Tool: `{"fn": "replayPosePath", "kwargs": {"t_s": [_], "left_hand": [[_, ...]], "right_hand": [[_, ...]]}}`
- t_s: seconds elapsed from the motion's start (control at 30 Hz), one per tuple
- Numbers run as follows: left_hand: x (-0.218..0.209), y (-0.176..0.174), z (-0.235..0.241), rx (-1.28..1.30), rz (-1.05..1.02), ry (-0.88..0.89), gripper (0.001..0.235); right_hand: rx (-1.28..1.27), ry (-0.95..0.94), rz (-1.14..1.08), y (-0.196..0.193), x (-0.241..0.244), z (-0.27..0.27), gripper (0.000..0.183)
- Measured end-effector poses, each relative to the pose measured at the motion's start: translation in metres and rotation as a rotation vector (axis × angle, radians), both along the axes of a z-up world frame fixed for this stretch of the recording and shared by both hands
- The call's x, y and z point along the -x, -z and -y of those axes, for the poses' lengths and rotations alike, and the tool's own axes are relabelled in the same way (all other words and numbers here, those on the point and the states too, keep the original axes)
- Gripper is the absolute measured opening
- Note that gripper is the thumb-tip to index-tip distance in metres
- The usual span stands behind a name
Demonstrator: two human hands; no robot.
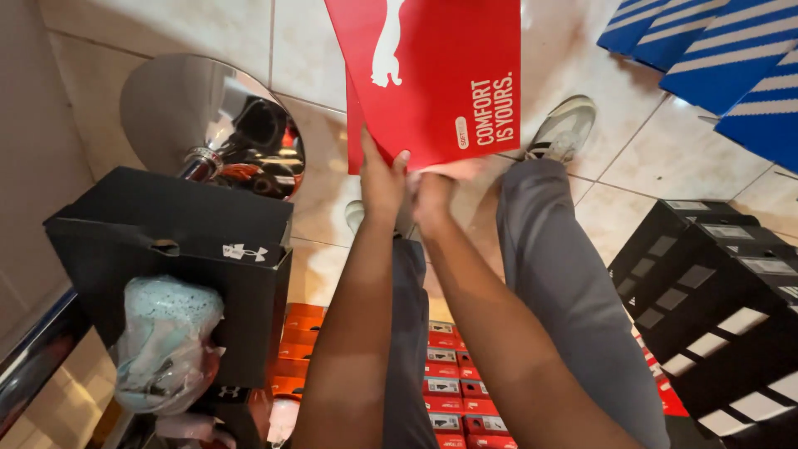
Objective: Opening shoe boxes to inspect contents and rearranging them within a storage area.
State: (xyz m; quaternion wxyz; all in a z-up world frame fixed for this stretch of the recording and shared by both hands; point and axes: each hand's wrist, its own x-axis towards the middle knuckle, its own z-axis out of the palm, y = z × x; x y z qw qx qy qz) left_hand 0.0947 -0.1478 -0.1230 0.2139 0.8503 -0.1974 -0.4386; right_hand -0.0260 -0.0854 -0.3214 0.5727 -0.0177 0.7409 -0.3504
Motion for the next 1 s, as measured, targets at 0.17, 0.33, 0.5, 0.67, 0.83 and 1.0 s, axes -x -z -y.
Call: {"fn": "replayPosePath", "kwargs": {"t_s": [0.17, 0.33, 0.5, 0.67, 0.83, 1.0], "left_hand": [[-0.002, 0.027, -0.011, -0.085, -0.040, 0.039, 0.089], [-0.004, 0.018, -0.010, -0.120, -0.067, 0.085, 0.087], [0.000, 0.001, -0.011, -0.130, -0.084, 0.077, 0.084], [0.013, 0.004, -0.038, -0.162, -0.018, 0.056, 0.084], [0.013, 0.003, -0.055, -0.157, -0.055, 0.114, 0.087], [0.019, 0.019, -0.064, -0.164, -0.047, 0.122, 0.088]], "right_hand": [[0.128, -0.519, 0.051, -0.026, -0.002, 0.021, 0.019], [0.247, -1.017, 0.137, -0.063, -0.009, 0.032, 0.013], [0.382, -1.509, 0.192, -0.130, 0.012, 0.043, 0.014], [-0.197, -1.284, 0.412, -0.118, 0.093, 0.022, 0.062], [-0.067, -1.331, 0.125, -0.189, 0.105, 0.112, 0.058], [0.228, -1.220, -0.170, -0.303, 0.027, 0.192, 0.055]]}}
